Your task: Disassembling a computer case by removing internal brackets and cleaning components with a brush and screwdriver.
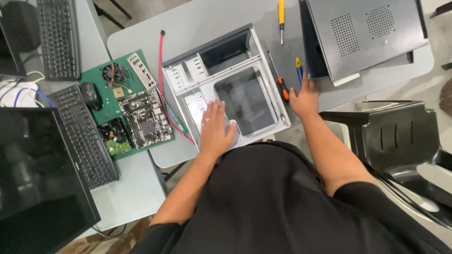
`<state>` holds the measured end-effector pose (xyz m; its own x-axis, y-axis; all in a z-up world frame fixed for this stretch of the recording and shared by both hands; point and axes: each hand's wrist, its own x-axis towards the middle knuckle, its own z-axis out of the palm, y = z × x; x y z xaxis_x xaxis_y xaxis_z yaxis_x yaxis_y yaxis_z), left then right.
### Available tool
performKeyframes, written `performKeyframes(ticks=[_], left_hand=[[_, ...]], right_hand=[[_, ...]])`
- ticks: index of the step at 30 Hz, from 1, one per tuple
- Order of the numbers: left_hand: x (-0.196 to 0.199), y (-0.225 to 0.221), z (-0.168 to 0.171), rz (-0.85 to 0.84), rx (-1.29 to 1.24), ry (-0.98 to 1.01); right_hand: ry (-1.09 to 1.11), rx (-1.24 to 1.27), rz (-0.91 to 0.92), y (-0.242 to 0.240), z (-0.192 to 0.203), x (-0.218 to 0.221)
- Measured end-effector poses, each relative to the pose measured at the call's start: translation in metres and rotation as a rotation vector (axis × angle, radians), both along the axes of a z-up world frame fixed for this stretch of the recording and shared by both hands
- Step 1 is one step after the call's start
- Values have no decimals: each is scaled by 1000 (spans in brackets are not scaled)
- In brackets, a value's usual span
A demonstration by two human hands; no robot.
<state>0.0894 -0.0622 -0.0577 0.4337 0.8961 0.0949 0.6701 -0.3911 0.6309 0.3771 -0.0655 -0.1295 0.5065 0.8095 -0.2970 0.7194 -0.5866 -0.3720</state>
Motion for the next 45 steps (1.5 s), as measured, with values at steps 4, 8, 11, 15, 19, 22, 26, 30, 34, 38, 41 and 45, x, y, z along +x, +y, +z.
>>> performKeyframes(ticks=[4,8,11,15,19,22,26,30,34,38,41,45], left_hand=[[12,-11,-1,-45,-129,288],[20,-15,12,-3,-169,378],[28,-16,14,88,-265,373],[29,-21,0,156,-251,363],[30,-25,-9,202,-206,387],[30,-23,-5,220,-231,377],[28,-26,-8,253,-179,363],[28,-32,-9,251,-203,343],[28,-26,-3,238,-211,338],[30,-24,3,205,-257,355],[30,-24,7,206,-263,351],[30,-24,6,203,-280,352]], right_hand=[[-270,-167,173,10,-47,9],[-209,-34,199,41,-55,-6],[55,232,348,88,-108,6],[140,287,20,144,-117,6],[-172,237,-478,180,-136,7],[-90,-1,-536,185,-102,7],[-293,-12,-125,187,-107,16],[-23,-9,-122,196,-168,33],[374,286,390,190,-115,39],[1233,393,-229,124,103,-30],[984,655,413,77,139,-41],[1527,333,559,16,98,-51]])
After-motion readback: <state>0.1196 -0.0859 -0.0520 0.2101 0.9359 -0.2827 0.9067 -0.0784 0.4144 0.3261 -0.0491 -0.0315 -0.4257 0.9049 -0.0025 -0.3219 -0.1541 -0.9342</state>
